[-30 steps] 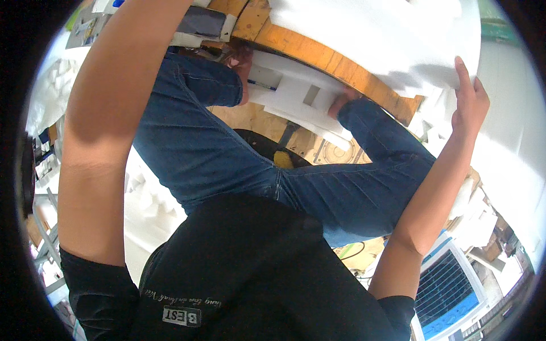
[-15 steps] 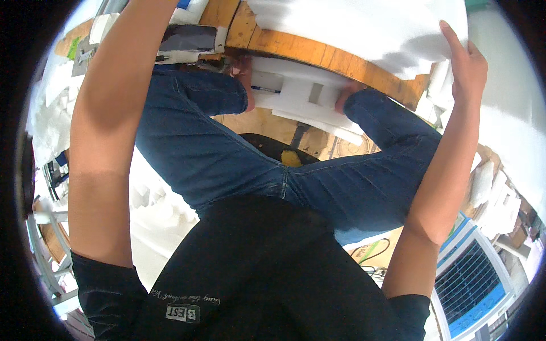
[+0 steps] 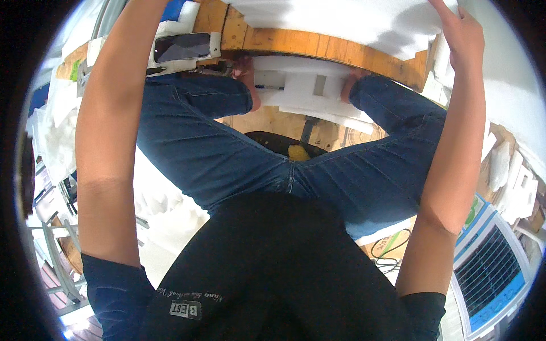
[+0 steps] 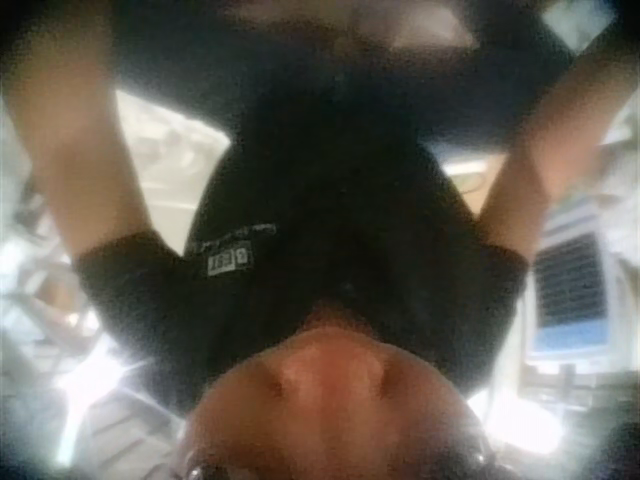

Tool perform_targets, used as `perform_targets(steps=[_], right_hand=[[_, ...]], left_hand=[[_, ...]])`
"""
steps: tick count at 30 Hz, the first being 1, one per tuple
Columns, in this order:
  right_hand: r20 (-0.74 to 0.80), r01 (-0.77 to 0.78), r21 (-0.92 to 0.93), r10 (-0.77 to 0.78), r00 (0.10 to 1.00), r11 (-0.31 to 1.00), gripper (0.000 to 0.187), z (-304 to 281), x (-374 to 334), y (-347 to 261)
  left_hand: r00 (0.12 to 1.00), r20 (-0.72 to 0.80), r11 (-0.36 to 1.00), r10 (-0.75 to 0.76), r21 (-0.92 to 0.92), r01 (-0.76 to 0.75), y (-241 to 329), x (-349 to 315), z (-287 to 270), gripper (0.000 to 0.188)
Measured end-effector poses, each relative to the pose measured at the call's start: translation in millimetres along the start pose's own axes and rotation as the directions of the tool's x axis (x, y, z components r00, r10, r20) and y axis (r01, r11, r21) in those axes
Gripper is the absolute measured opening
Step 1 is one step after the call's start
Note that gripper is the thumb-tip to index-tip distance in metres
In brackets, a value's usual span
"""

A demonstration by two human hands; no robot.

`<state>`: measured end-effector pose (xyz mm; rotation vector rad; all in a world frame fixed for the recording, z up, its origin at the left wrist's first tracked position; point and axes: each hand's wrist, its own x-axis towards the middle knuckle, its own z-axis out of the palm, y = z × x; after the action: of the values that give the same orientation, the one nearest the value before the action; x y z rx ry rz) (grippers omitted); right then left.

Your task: The person sits on a workbench and repeatedly cuts strips from white foam pieces using a manual cutting machine. They handle the foam by hand, feed it through the machine, and place the cut pieces aside.

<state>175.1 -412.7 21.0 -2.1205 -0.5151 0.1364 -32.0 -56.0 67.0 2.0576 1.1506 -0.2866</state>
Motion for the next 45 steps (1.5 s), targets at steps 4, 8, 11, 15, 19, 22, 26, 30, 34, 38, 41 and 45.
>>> perform_targets(steps=[4,8,11,15,19,22,26,30,34,38,41,45], right_hand=[[0.013,-0.009,0.035,0.008,1.0,0.999,0.073,0.9,3.2,7.3],[-0.098,0.044,-0.008,-0.045,0.994,0.999,0.059,1.1,-6.7,1.8],[-0.04,0.034,0.072,-0.031,0.999,0.997,0.06,6.4,-31.1,-35.7],[-0.029,-0.021,0.057,0.023,0.999,0.998,0.069,1.1,3.5,16.5],[0.088,-0.162,0.316,0.141,0.986,0.935,0.08,-37.8,88.8,130.7],[0.012,-0.016,-0.041,0.017,1.0,0.999,0.106,-2.6,40.9,65.5],[-0.057,0.006,-0.271,-0.022,0.998,0.963,0.112,0.8,24.8,39.0],[-0.126,0.061,-0.326,-0.107,0.986,0.943,0.111,7.1,13.3,17.9],[-0.107,0.4,-0.512,-0.519,0.848,0.76,0.099,37.4,15.5,-31.3],[-0.258,0.349,-0.485,-0.513,0.819,0.802,0.068,130.4,44.3,-30.9],[-0.033,0.285,-0.711,-0.435,0.9,0.643,0.058,155.2,6.0,-60.9],[0.201,0.558,-0.726,-0.653,0.73,0.401,0.07,129.2,9.1,-43.4]], left_hand=[[0.998,-0.049,0.999,0.049,-0.007,-0.05,-6.5,5.9,1.8,0.071],[0.99,-0.075,0.982,0.116,-0.142,-0.126,0.1,-12.9,12.7,0.07],[0.989,-0.136,0.994,0.063,-0.082,-0.074,-7.8,2.0,12.3,0.071],[0.987,-0.125,0.994,0.097,0.071,-0.089,-5.6,-5.8,7.4,0.073],[0.999,0.004,0.984,0.051,0.171,-0.051,19.0,-18.0,-0.6,0.075],[0.996,-0.084,0.991,0.025,0.133,-0.013,7.2,-23.2,5.0,0.075],[0.986,-0.159,0.992,0.059,0.119,-0.04,-1.1,-8.2,9.6,0.077],[0.959,-0.199,0.946,0.203,0.293,-0.139,-4.0,-2.2,10.0,0.071],[0.935,-0.208,0.831,0.288,0.539,-0.136,-14.8,41.1,5.3,0.065],[0.924,-0.176,0.811,0.339,0.553,-0.192,5.0,56.7,13.2,0.067],[0.938,-0.216,0.852,0.27,0.508,-0.128,-15.7,56.5,9.1,0.068],[0.935,-0.225,0.871,0.273,0.47,-0.141,-11.1,56.7,10.1,0.07]])
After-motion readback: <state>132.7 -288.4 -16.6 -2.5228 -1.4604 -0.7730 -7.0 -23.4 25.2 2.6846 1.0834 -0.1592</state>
